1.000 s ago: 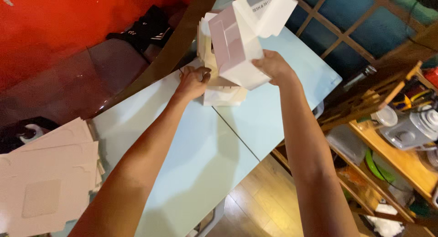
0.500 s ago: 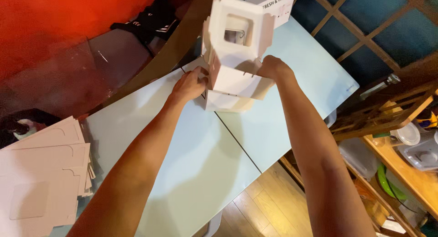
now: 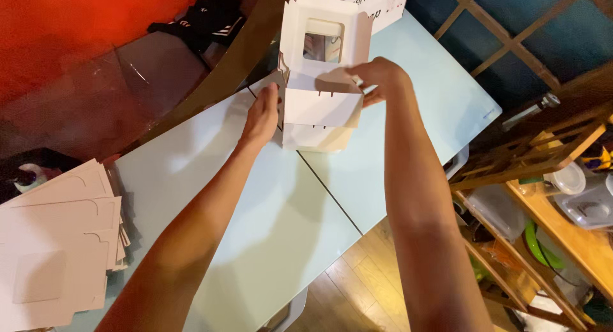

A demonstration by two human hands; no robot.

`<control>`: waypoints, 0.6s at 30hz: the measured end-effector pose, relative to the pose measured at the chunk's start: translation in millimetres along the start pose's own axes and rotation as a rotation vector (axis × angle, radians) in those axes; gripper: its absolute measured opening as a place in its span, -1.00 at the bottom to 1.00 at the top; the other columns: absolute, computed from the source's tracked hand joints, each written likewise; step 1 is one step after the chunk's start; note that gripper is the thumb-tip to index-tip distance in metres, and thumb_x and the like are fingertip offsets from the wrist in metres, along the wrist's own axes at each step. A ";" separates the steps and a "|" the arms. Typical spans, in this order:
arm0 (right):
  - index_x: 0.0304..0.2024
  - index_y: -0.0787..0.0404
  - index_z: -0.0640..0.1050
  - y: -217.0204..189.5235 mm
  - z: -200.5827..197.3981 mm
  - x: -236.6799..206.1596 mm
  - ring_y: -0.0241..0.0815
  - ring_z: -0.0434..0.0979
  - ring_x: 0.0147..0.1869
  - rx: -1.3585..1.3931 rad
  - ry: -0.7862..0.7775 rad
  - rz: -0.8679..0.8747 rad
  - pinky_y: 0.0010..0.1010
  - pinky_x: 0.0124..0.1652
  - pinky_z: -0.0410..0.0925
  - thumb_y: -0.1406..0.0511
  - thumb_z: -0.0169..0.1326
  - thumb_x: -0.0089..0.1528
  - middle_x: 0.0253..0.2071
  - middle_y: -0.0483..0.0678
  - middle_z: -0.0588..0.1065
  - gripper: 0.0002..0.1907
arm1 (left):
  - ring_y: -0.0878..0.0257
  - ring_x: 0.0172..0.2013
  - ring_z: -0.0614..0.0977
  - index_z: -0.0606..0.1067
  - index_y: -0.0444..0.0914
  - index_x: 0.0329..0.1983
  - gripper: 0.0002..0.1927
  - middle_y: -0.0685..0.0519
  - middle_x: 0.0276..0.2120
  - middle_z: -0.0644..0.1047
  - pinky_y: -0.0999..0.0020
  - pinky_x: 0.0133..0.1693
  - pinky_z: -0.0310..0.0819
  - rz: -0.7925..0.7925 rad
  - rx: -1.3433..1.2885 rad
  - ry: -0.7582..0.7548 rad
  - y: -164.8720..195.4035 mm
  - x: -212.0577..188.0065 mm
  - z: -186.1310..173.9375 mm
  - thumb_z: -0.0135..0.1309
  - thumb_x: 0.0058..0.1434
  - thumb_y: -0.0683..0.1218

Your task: The person folds flat white paperboard sheets into small boxes with clear windows on top. They repeatedly fold the sides, tuck flaps to lock the shape, and stack the finished boxes on the table.

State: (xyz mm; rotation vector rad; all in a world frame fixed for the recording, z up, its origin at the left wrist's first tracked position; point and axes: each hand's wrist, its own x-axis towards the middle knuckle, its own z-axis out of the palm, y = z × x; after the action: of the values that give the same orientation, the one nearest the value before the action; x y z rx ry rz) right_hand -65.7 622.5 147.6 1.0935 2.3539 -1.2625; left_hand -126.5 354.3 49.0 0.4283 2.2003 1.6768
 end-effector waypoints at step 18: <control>0.32 0.52 0.25 82.2 201.1 -102.3 0.23 0.24 0.41 0.244 1.120 -0.705 -0.03 0.41 0.09 0.15 0.36 0.36 0.31 0.35 0.29 -0.23 | 0.12 0.15 0.57 0.28 -0.27 0.37 -0.35 -0.06 0.27 0.45 0.21 0.01 0.55 0.245 -0.023 0.045 -43.8 -117.9 -89.3 0.11 0.33 0.13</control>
State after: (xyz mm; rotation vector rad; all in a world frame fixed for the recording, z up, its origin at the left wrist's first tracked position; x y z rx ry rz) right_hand 39.3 439.3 33.3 1.3096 3.7545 -1.3478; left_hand -61.7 214.8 38.8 0.6840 2.2335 1.8485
